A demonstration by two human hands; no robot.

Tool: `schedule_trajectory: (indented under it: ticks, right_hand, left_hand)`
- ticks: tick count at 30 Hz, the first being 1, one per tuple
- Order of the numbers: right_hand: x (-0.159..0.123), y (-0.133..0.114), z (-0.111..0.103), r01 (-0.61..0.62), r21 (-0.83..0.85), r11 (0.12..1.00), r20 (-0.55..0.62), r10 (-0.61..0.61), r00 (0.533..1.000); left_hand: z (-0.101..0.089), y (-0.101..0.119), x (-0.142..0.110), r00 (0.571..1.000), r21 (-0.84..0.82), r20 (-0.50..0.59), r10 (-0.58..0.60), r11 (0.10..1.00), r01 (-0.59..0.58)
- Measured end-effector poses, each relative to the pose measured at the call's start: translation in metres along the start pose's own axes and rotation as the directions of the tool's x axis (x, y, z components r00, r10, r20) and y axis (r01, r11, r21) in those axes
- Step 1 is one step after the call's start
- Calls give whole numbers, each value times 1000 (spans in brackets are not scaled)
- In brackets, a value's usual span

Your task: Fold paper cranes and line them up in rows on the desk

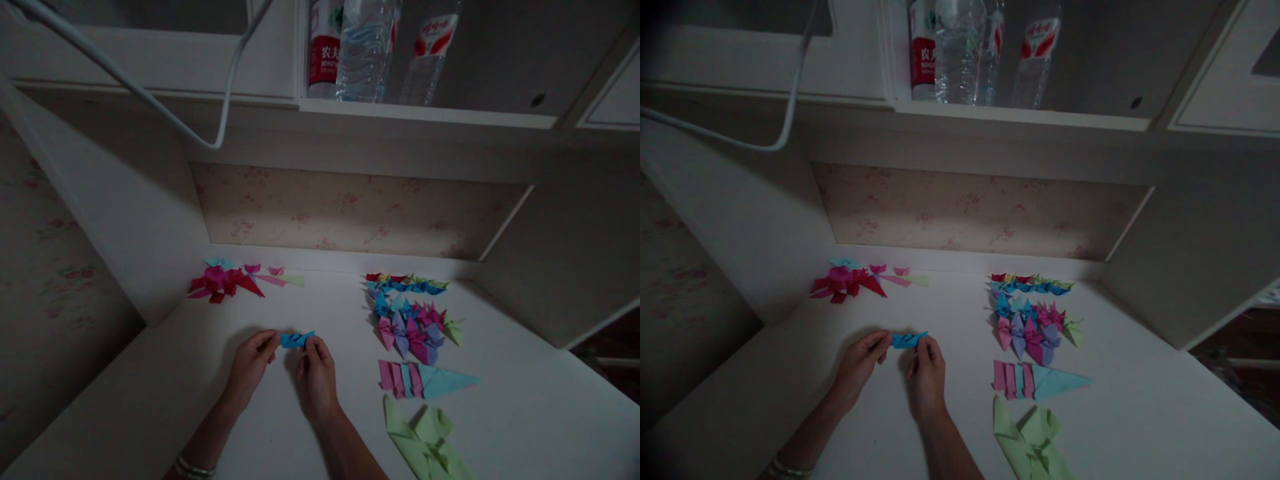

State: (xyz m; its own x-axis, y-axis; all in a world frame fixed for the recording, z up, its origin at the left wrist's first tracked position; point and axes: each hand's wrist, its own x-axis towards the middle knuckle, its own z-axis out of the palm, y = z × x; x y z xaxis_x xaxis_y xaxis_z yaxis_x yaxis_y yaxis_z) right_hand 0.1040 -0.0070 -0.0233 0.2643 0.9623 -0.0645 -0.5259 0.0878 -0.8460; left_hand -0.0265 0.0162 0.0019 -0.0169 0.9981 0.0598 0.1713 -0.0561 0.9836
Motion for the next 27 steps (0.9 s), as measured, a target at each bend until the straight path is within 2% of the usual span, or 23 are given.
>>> schedule_trajectory:
  ticks: [6, 14, 17, 19, 21, 23, 25, 27]
  right_hand:
    - [0, 1, -1, 1, -20, 1000, 7, -1, 1000]
    - [-1, 4, 1, 18, -91, 996, -9, -19, 1000]
    - [-3, -8, 3, 0, -138, 990, 10, 2, 1000]
    - [-6, -25, 0, -2, -204, 979, 45, 12, 999]
    - [-11, -49, -11, 1, -289, 957, 87, 26, 996]
    - [-18, -77, -32, 6, -368, 930, 120, 41, 992]
    - [-25, -107, -63, 30, -410, 912, 114, 19, 993]
    - [-28, -137, -103, 57, -421, 905, 19, -55, 998]
  left_hand:
    - [0, -2, -1, 1000, -1, -8, 5, 1000, -5]
    - [0, -9, 1, 999, -14, 41, 13, 1000, -13]
    - [1, -6, 1, 998, -14, 62, 18, 1000, -17]
    - [2, -2, 0, 996, -23, 83, 14, 1000, -12]
    - [5, 4, 0, 993, -20, 120, 11, 1000, -9]
    - [11, 11, 1, 986, -6, 166, 9, 1000, -8]
    - [21, 21, 5, 979, 3, 206, 11, 1000, -12]
    - [36, 32, 15, 969, 4, 245, 26, 1000, -28]
